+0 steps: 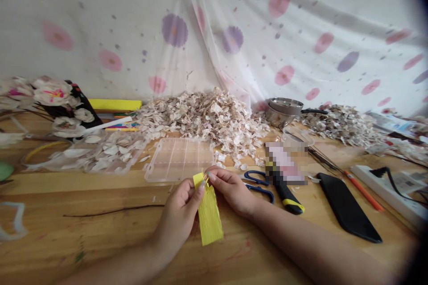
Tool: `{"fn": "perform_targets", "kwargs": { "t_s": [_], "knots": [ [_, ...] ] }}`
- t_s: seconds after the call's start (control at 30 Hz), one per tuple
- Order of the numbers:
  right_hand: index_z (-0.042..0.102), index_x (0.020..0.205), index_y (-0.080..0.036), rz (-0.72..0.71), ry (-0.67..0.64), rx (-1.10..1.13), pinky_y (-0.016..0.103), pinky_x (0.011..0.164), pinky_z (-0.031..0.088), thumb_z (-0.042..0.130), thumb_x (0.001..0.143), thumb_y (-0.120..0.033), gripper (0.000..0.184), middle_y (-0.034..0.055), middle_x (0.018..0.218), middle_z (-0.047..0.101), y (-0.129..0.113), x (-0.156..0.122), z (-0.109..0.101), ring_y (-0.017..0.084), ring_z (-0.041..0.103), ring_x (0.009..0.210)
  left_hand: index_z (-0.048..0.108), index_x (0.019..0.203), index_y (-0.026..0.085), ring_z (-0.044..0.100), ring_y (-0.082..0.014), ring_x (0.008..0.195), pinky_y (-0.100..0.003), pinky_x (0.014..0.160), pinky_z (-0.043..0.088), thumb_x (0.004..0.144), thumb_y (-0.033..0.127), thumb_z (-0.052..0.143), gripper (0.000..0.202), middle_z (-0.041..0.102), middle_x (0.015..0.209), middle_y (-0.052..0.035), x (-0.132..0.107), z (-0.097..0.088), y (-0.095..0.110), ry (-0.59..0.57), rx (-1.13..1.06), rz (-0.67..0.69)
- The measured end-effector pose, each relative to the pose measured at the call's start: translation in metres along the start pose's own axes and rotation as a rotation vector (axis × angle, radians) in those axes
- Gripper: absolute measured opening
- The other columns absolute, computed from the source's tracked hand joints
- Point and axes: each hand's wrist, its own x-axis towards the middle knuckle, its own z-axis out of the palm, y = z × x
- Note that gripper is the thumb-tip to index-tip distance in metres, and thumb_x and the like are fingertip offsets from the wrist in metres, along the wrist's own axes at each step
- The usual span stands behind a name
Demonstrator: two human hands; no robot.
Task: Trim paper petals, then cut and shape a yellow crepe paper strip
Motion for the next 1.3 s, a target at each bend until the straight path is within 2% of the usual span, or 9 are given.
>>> {"fn": "perform_targets", "kwargs": {
  "t_s": [0.1, 0.17, 0.3, 0.4, 0.63, 0.8, 0.93, 1.1, 1.3],
  "knots": [
    [0.064, 0.080, -0.018, 0.002, -0.005, 0.031, 0.025, 0.070, 0.041, 0.076, 0.066, -0.040, 0.029, -0.0005, 0.080, 0.056, -0.001, -0.001, 0.001, 0.012, 0.050, 0.073, 0.057, 0.084, 0.017, 0.056, -0.0168, 0.068, -0.026, 0.061, 0.043, 0.082, 0.042, 0.055, 0.025, 0.060, 0.070, 0.0002, -0.001, 0.000, 0.000, 0.032, 0.054, 0.017],
    [0.064, 0.077, -0.018, -0.014, 0.010, 0.036, 0.026, 0.071, 0.041, 0.078, 0.063, -0.038, 0.028, -0.0004, 0.080, 0.057, -0.001, 0.000, 0.001, 0.012, 0.051, 0.074, 0.056, 0.082, 0.018, 0.053, -0.0159, 0.064, -0.025, 0.058, 0.042, 0.082, 0.043, 0.055, 0.025, 0.057, 0.066, 0.0015, -0.002, 0.000, 0.000, 0.042, 0.062, 0.018],
    [0.063, 0.071, -0.017, -0.008, 0.091, 0.039, 0.024, 0.063, 0.040, 0.076, 0.065, -0.040, 0.027, -0.0011, 0.074, 0.056, 0.002, 0.002, 0.001, 0.010, 0.049, 0.066, 0.053, 0.074, 0.019, 0.049, -0.0140, 0.059, -0.023, 0.055, 0.040, 0.081, 0.044, 0.055, 0.026, 0.053, 0.062, 0.0034, -0.002, 0.000, 0.002, 0.060, 0.049, 0.004],
    [0.064, 0.070, -0.017, 0.004, 0.087, 0.025, 0.024, 0.060, 0.039, 0.075, 0.066, -0.042, 0.028, -0.0008, 0.072, 0.056, 0.002, 0.003, 0.000, 0.010, 0.048, 0.065, 0.051, 0.072, 0.019, 0.049, -0.0139, 0.059, -0.023, 0.056, 0.040, 0.081, 0.044, 0.055, 0.026, 0.052, 0.062, 0.0041, -0.001, 0.001, 0.002, 0.061, 0.052, 0.010],
    [0.060, 0.082, -0.018, 0.053, 0.030, 0.057, 0.025, 0.065, 0.039, 0.076, 0.064, -0.042, 0.034, -0.0015, 0.075, 0.057, 0.002, 0.001, -0.001, 0.010, 0.050, 0.066, 0.058, 0.091, 0.018, 0.053, -0.0157, 0.066, -0.025, 0.061, 0.042, 0.082, 0.042, 0.054, 0.026, 0.063, 0.076, -0.0006, -0.001, 0.000, 0.003, 0.029, 0.003, -0.011],
    [0.049, 0.080, -0.019, -0.035, -0.062, -0.082, 0.023, 0.059, 0.035, 0.063, 0.075, -0.053, 0.037, -0.0031, 0.071, 0.047, 0.006, -0.001, 0.001, 0.010, 0.042, 0.062, 0.060, 0.089, 0.018, 0.052, -0.0156, 0.067, -0.024, 0.060, 0.041, 0.082, 0.043, 0.054, 0.026, 0.062, 0.073, -0.0002, -0.003, 0.000, 0.004, -0.011, 0.022, -0.039],
    [0.045, 0.082, -0.020, -0.080, -0.088, -0.234, 0.024, 0.058, 0.034, 0.051, 0.081, -0.059, 0.039, -0.0029, 0.071, 0.044, 0.005, -0.006, 0.002, 0.011, 0.038, 0.062, 0.060, 0.081, 0.019, 0.049, -0.0143, 0.061, -0.023, 0.058, 0.039, 0.081, 0.043, 0.056, 0.025, 0.055, 0.064, 0.0025, -0.004, 0.000, 0.003, -0.023, 0.022, -0.048],
    [0.047, 0.079, -0.019, -0.167, -0.060, -0.481, 0.024, 0.060, 0.036, 0.042, 0.087, -0.056, 0.038, -0.0016, 0.070, 0.044, 0.003, -0.009, 0.001, 0.012, 0.040, 0.064, 0.060, 0.079, 0.019, 0.047, -0.0133, 0.058, -0.021, 0.052, 0.038, 0.078, 0.045, 0.058, 0.026, 0.051, 0.060, 0.0039, -0.004, 0.001, 0.004, 0.017, 0.007, -0.075],
    [0.047, 0.080, -0.018, -0.200, -0.085, -0.523, 0.024, 0.061, 0.038, 0.040, 0.090, -0.050, 0.034, -0.0007, 0.072, 0.046, 0.003, -0.011, -0.001, 0.012, 0.041, 0.065, 0.058, 0.073, 0.019, 0.049, -0.0147, 0.058, -0.022, 0.052, 0.039, 0.075, 0.045, 0.059, 0.026, 0.052, 0.059, 0.0033, -0.004, 0.001, 0.005, 0.043, 0.015, -0.078]
  ]
}}
